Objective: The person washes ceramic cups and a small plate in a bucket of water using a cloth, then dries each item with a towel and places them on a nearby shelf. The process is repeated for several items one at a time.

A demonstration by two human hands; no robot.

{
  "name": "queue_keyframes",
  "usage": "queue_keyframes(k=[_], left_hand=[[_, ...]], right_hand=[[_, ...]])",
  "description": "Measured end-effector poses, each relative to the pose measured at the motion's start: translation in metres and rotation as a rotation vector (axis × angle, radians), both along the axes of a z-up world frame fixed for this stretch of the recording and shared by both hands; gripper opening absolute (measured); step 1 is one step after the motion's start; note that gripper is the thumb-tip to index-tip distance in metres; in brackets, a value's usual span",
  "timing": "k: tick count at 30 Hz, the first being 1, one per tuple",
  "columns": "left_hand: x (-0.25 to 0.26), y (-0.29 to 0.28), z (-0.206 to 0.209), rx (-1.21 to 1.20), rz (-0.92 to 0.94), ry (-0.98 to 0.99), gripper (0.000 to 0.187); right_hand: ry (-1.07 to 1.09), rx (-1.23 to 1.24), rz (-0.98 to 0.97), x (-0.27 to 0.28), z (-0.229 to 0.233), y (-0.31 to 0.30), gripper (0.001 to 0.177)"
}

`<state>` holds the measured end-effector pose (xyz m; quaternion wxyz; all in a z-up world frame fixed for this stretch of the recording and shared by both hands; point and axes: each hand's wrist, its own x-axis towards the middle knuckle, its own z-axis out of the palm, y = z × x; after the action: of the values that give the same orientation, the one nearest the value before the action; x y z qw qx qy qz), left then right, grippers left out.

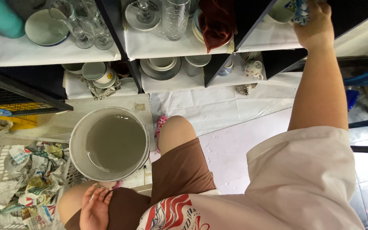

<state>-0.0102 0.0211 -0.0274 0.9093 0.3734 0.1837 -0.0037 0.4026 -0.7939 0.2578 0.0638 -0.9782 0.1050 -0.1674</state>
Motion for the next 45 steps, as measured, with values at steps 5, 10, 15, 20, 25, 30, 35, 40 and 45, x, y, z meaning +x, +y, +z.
queue_keyframes(k=[5,10,15,20,25,30,35,40,45], left_hand=[[-0.001,0.007,0.002,-0.130,0.060,-0.008,0.058],[0.001,0.002,0.005,-0.216,0.082,-0.067,0.060],[0.002,-0.006,0.014,-0.131,0.086,-0.006,0.061],[0.005,-0.007,0.019,-0.105,0.090,-0.060,0.054],[0.002,-0.006,0.033,0.397,0.178,0.076,0.034],[0.008,0.003,0.066,1.065,0.220,0.122,0.026],[0.030,0.008,0.091,1.949,0.184,0.164,0.049],[0.044,0.010,0.090,2.030,0.224,0.278,0.055],[0.058,0.030,0.088,1.859,0.133,0.432,0.044]], right_hand=[[0.014,-0.092,-0.068,0.017,-0.009,-0.016,0.058],[-0.070,-0.132,-0.075,0.027,-0.029,-0.027,0.029],[-0.032,-0.098,-0.172,0.036,-0.042,-0.032,0.043],[-0.268,-0.045,-0.111,0.025,-0.037,-0.035,0.032],[-0.523,0.457,-0.207,0.015,-0.023,-0.012,0.031],[-0.699,1.021,-0.072,-0.028,-0.010,0.043,0.019],[-0.513,1.370,0.424,-0.133,-0.049,0.121,0.014],[0.175,0.565,0.364,-0.185,-0.099,0.209,0.028],[0.703,1.031,0.459,-0.187,-0.160,0.341,0.015]])
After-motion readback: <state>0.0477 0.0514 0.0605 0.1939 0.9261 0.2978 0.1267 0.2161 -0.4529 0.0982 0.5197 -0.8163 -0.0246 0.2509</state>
